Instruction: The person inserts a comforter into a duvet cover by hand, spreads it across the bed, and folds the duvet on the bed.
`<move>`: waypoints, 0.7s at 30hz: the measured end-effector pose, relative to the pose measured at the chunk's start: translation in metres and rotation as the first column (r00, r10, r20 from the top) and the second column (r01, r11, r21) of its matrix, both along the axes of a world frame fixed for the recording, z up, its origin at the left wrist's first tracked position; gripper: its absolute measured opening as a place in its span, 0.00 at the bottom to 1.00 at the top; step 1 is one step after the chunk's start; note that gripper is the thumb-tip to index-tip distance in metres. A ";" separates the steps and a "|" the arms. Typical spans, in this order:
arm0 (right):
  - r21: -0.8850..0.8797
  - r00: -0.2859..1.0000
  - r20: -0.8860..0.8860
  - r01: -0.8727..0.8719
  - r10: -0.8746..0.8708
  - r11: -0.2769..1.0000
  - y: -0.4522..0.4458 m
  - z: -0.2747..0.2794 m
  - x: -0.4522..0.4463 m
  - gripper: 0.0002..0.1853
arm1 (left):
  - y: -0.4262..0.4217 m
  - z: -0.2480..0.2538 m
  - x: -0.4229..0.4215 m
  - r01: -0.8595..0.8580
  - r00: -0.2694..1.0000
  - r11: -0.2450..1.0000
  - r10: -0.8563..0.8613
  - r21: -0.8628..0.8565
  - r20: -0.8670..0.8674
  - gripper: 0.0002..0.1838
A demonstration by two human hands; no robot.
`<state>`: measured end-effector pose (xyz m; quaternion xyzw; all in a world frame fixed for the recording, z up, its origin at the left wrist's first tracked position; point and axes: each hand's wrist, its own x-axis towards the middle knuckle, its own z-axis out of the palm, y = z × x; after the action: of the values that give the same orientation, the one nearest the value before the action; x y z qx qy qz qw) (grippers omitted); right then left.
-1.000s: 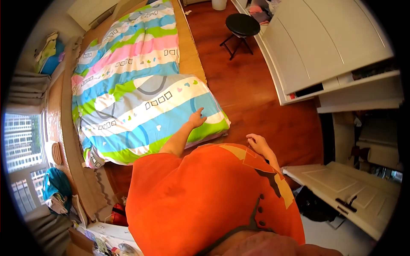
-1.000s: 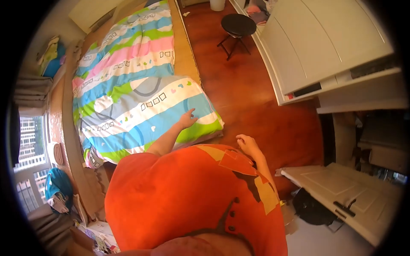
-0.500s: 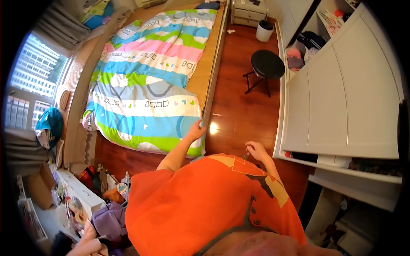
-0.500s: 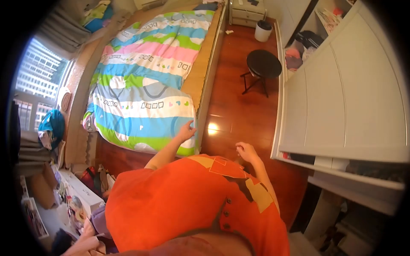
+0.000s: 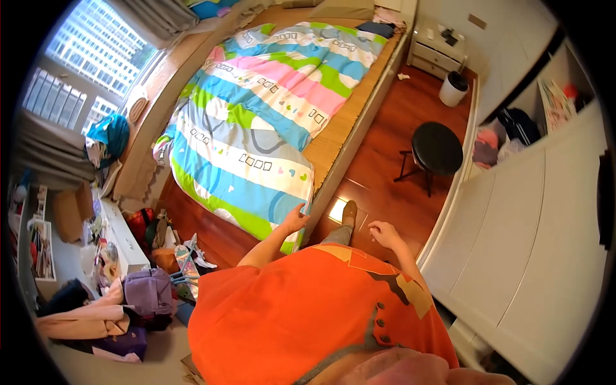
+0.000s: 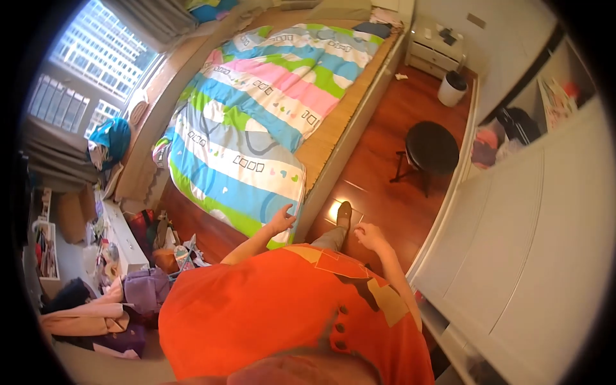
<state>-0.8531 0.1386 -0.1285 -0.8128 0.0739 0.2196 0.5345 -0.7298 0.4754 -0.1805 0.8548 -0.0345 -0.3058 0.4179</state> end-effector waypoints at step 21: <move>0.141 0.949 -0.309 0.111 -0.063 0.984 -0.206 -0.001 0.353 0.11 | -0.145 -0.040 0.321 -0.270 0.961 0.960 0.273 -0.074 0.030 0.34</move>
<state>-0.5003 -0.0676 -0.1297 -0.7210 0.1735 0.3231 0.5880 -0.4087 0.3304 -0.2203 0.8423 0.0642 -0.2269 0.4847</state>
